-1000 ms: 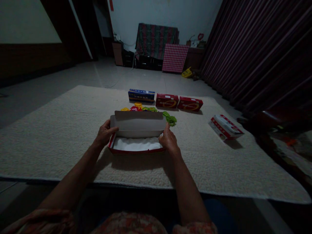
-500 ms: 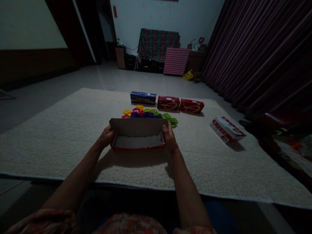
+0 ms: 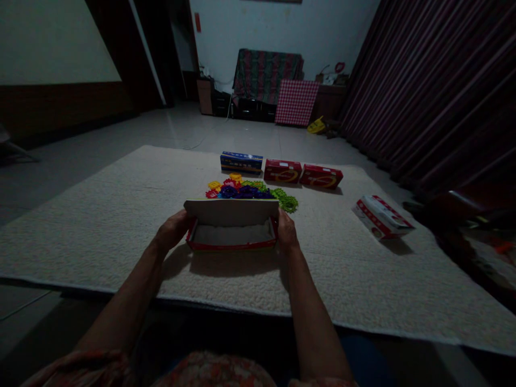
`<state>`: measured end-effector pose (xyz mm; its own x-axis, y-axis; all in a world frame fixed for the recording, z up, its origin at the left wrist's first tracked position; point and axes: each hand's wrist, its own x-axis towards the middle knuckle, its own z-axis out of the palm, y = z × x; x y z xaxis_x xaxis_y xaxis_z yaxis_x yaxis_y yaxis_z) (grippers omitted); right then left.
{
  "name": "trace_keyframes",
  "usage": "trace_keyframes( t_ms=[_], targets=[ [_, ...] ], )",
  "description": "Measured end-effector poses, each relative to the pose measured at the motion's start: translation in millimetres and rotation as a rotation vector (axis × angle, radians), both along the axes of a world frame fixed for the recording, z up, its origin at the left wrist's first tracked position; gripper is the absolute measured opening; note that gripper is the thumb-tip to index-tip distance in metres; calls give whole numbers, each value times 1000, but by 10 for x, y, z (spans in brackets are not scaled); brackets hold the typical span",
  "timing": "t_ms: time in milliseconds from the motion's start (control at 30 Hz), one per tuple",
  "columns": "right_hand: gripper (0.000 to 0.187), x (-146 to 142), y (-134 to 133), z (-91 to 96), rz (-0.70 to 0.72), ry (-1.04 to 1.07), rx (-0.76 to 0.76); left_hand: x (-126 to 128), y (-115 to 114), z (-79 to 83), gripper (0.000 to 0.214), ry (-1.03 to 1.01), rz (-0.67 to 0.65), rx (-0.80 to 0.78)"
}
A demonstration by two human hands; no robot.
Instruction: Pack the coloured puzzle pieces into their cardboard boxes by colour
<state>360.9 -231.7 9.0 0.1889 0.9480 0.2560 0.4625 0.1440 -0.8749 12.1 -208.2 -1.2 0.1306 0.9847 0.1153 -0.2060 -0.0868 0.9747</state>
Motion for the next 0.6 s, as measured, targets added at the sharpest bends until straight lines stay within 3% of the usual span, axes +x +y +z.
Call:
trace_keyframes(
  t_ms=[167,333,600],
  targets=[
    [52,-94,-36,86,72,396,-14,-8,11,-19,60,116,58,15],
    [49,-68,-49,79,60,438,-43,-49,58,-47,49,111,94,17],
    [45,37,-105,6,104,503,-84,-64,49,-47,40,73,31,-6]
  ],
)
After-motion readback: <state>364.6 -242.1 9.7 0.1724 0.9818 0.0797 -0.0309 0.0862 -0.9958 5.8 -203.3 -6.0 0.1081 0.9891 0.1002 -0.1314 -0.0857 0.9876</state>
